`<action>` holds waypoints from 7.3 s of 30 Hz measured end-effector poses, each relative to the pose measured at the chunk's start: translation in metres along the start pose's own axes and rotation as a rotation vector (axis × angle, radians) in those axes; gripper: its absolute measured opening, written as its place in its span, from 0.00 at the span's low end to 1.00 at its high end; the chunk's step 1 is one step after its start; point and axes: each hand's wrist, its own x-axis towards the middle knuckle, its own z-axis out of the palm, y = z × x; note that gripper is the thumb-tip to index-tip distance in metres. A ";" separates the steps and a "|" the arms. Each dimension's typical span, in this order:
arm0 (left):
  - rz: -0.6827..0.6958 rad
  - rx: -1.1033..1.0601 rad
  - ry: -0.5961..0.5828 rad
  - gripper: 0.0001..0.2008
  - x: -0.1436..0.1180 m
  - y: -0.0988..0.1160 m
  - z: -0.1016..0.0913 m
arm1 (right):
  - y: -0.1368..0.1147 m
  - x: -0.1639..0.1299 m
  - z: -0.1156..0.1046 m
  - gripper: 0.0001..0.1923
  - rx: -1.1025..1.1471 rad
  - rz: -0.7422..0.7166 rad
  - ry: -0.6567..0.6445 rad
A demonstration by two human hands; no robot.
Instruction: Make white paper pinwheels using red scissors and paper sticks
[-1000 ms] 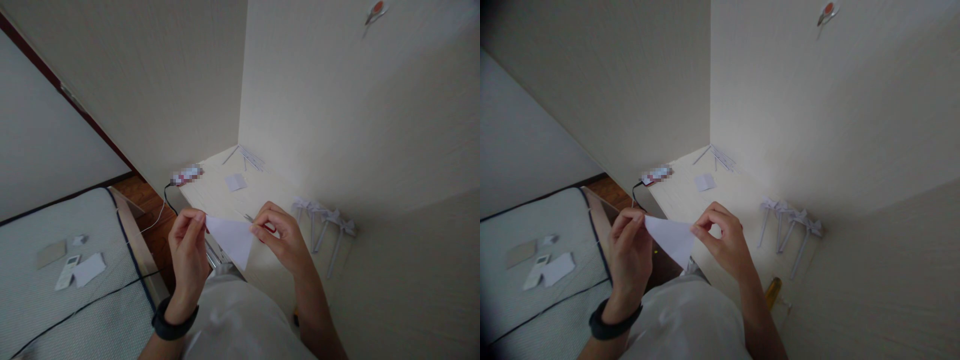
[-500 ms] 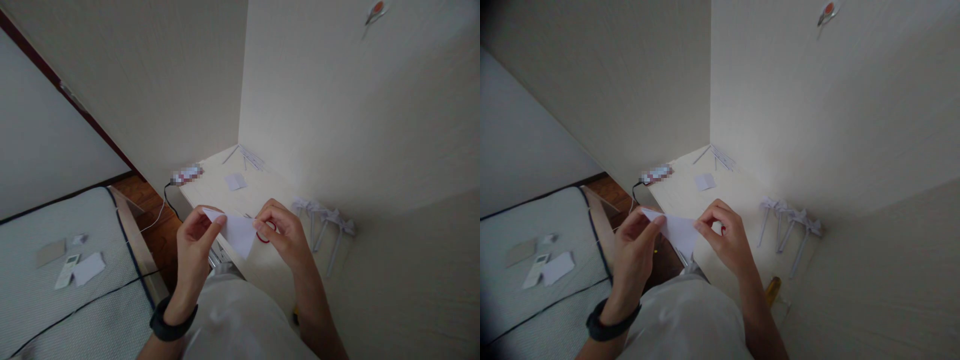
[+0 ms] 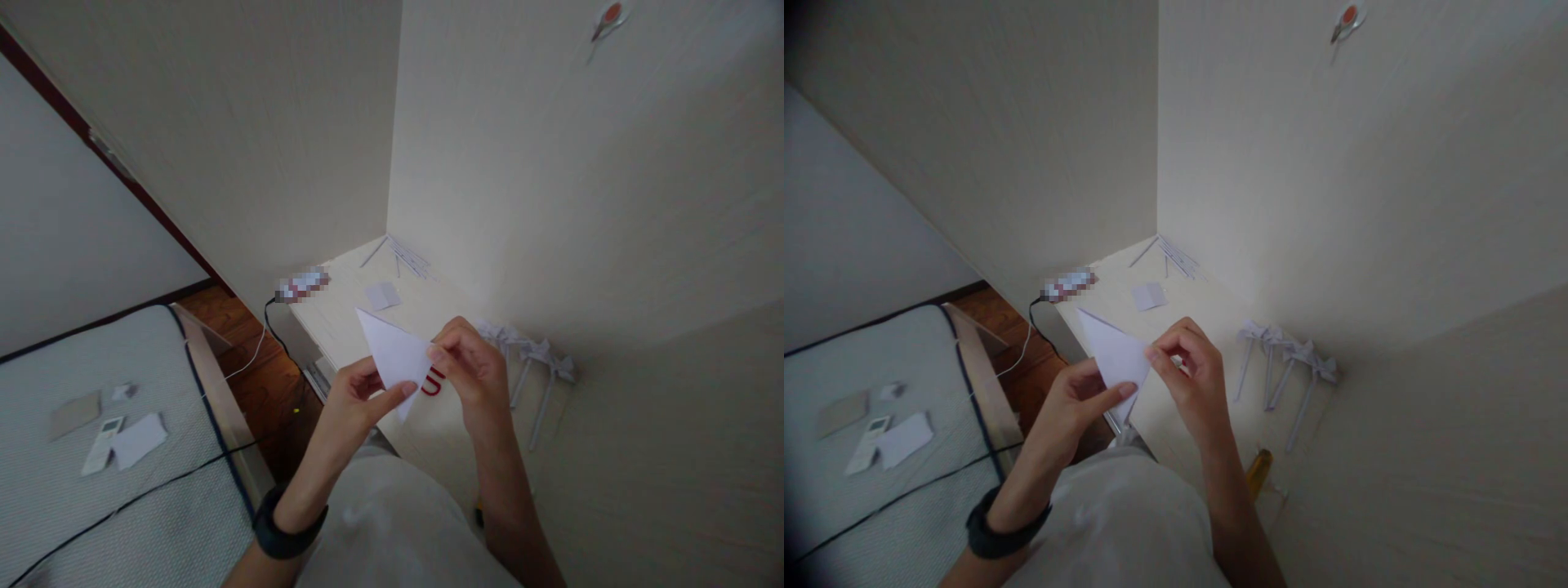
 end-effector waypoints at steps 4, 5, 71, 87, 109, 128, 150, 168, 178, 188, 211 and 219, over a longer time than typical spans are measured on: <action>-0.023 0.006 -0.027 0.07 0.002 0.001 0.000 | 0.005 -0.001 -0.002 0.11 0.013 -0.013 0.073; -0.024 0.020 -0.023 0.08 0.003 0.001 0.000 | 0.006 -0.001 -0.002 0.11 0.011 -0.019 0.084; 0.264 0.144 0.340 0.10 0.001 -0.004 -0.017 | 0.000 -0.001 0.001 0.11 -0.009 -0.065 -0.072; 0.337 0.094 0.416 0.04 0.000 -0.003 -0.015 | 0.004 -0.003 0.000 0.11 -0.010 -0.053 -0.104; 0.368 0.045 0.481 0.05 0.001 -0.005 -0.020 | 0.004 -0.005 -0.005 0.11 -0.083 0.010 -0.192; 0.028 0.027 0.069 0.11 -0.001 -0.001 -0.001 | 0.003 -0.005 0.003 0.10 -0.025 -0.069 0.075; 0.087 0.169 0.021 0.08 0.000 -0.001 -0.009 | 0.009 0.001 -0.004 0.14 -0.019 -0.007 0.122; 0.501 0.531 0.264 0.05 -0.008 0.004 -0.023 | 0.013 -0.001 0.010 0.17 0.283 0.414 -0.120; 0.660 0.693 0.199 0.05 -0.012 0.013 -0.012 | 0.008 0.000 0.026 0.13 0.385 0.368 -0.155; 0.771 0.756 0.212 0.04 -0.013 0.013 -0.013 | 0.001 0.000 0.023 0.08 0.320 0.392 -0.050; 0.575 0.678 0.146 0.06 -0.011 0.019 -0.025 | 0.011 0.010 -0.012 0.06 0.138 0.227 0.160; 0.295 0.071 0.248 0.02 -0.002 -0.002 -0.020 | 0.011 0.009 -0.001 0.11 0.253 0.268 0.309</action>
